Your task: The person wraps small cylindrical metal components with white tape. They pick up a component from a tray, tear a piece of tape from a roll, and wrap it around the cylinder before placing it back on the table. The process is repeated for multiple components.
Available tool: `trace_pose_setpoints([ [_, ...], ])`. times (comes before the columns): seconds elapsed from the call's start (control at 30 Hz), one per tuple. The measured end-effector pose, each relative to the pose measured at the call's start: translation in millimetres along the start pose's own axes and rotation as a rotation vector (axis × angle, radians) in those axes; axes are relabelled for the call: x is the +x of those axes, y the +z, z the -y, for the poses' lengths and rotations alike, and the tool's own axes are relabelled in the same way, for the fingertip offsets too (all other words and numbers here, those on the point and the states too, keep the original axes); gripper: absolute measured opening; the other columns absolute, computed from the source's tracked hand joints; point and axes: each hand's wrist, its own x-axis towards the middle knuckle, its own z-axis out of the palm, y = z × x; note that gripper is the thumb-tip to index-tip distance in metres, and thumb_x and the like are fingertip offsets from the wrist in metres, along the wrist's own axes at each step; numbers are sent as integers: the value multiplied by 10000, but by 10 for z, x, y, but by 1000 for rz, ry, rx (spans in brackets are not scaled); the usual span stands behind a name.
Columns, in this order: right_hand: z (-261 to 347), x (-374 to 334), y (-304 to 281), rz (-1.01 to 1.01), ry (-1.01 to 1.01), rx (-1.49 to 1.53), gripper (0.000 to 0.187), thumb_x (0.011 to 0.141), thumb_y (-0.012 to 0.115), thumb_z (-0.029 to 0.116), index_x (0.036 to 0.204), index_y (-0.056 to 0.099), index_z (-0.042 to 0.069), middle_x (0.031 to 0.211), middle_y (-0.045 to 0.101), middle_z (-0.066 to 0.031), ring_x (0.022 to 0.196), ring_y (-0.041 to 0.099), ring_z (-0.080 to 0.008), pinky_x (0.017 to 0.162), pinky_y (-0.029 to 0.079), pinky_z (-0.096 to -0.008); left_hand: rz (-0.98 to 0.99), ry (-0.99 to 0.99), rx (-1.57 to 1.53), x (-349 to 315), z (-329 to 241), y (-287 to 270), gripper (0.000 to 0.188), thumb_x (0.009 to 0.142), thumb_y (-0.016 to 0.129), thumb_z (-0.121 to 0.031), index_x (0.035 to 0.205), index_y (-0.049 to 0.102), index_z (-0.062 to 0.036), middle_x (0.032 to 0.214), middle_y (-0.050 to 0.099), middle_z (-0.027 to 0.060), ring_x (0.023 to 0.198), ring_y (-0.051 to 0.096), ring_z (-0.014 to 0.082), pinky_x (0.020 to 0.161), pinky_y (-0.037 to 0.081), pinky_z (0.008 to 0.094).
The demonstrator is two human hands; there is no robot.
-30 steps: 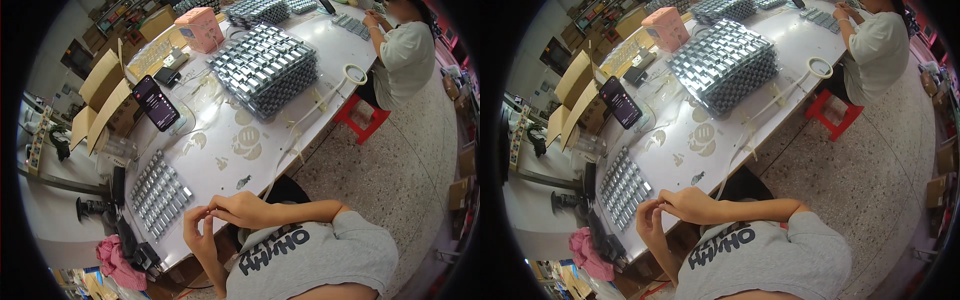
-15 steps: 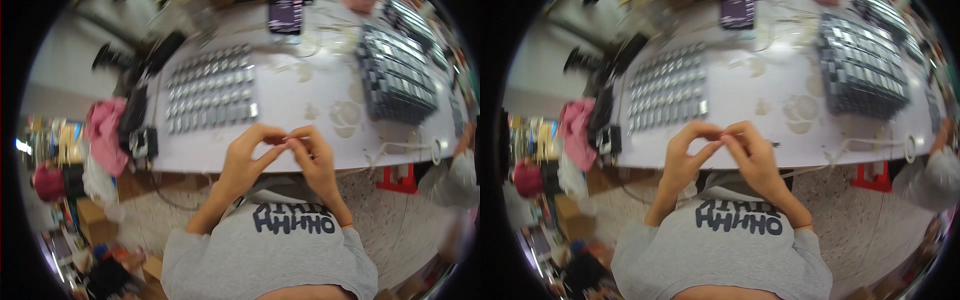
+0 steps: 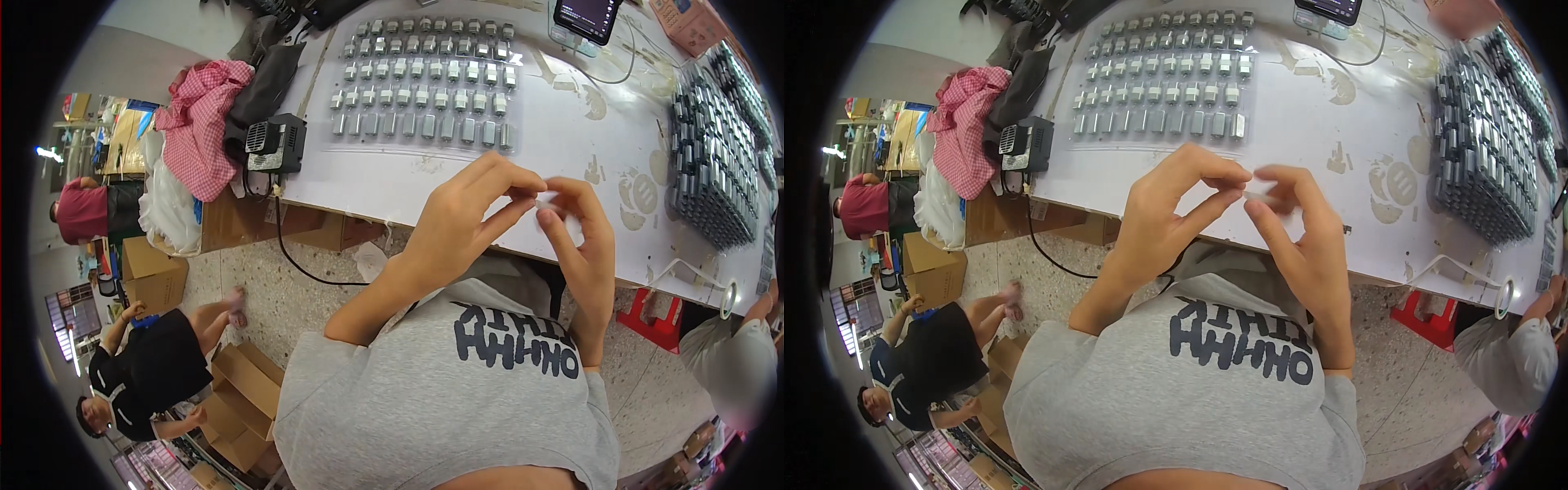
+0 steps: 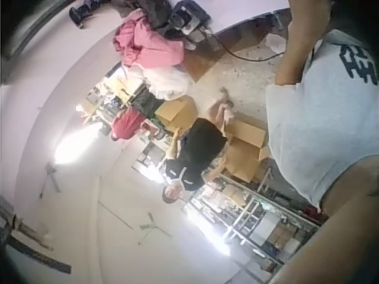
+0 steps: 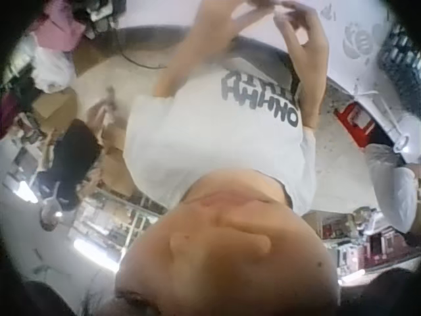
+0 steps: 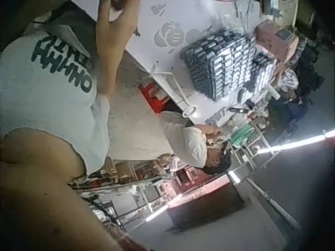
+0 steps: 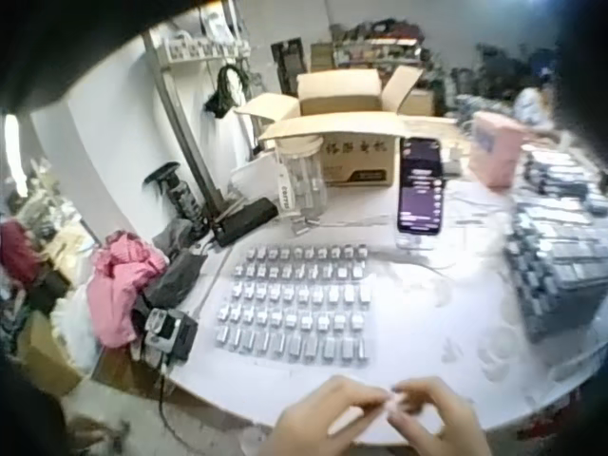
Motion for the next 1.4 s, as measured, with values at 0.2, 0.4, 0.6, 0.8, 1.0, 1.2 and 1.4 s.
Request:
trace_pose_setpoints([
  [0.2,462,68,-171,-11,-604,-313,333,754,599,77,1059,499,-11,1042,495,-164,912,514,-236,789,396,-317,-28,17,104,-7,111,-35,178,738,577,42,904,582,-21,858,569,83,768,571,181,675,449,264],
  [0.4,717,-245,-365,315,-944,235,318,761,591,89,1053,506,-3,1036,503,-159,919,514,-239,799,392,-324,-19,68,101,38,184,62,149,761,557,22,906,563,-10,834,525,85,742,564,213,641,452,290],
  [0.6,652,-425,-239,325,-1004,427,303,768,584,100,1047,513,5,1031,511,-154,926,515,-241,809,388,-330,52,45,62,79,189,208,159,753,559,40,898,581,-23,841,545,77,751,561,189,651,449,273],
  [0.8,714,-629,-531,344,-1032,513,289,775,577,111,1040,520,13,1025,520,-150,933,516,-243,818,384,-337,56,50,91,30,197,238,169,747,560,56,894,587,-23,846,556,72,762,565,177,664,456,261],
  [1.0,662,-621,-558,318,-1046,534,275,782,570,122,1034,526,20,1020,528,-145,940,516,-245,828,380,-344,62,54,69,82,198,250,167,742,564,56,887,583,-24,845,555,71,764,563,184,663,457,262],
  [1.2,621,-541,-500,360,-1101,591,262,789,562,133,1027,533,28,1014,536,-141,947,517,-247,838,376,-350,58,42,88,78,209,198,180,741,566,54,900,580,-29,853,552,70,764,562,189,653,454,271],
  [1.4,628,-498,-525,379,-1129,624,250,796,555,144,1021,540,36,1009,544,-136,954,518,-249,847,372,-357,53,45,80,89,209,226,174,744,571,44,899,578,-34,852,549,68,756,563,190,652,452,274],
])
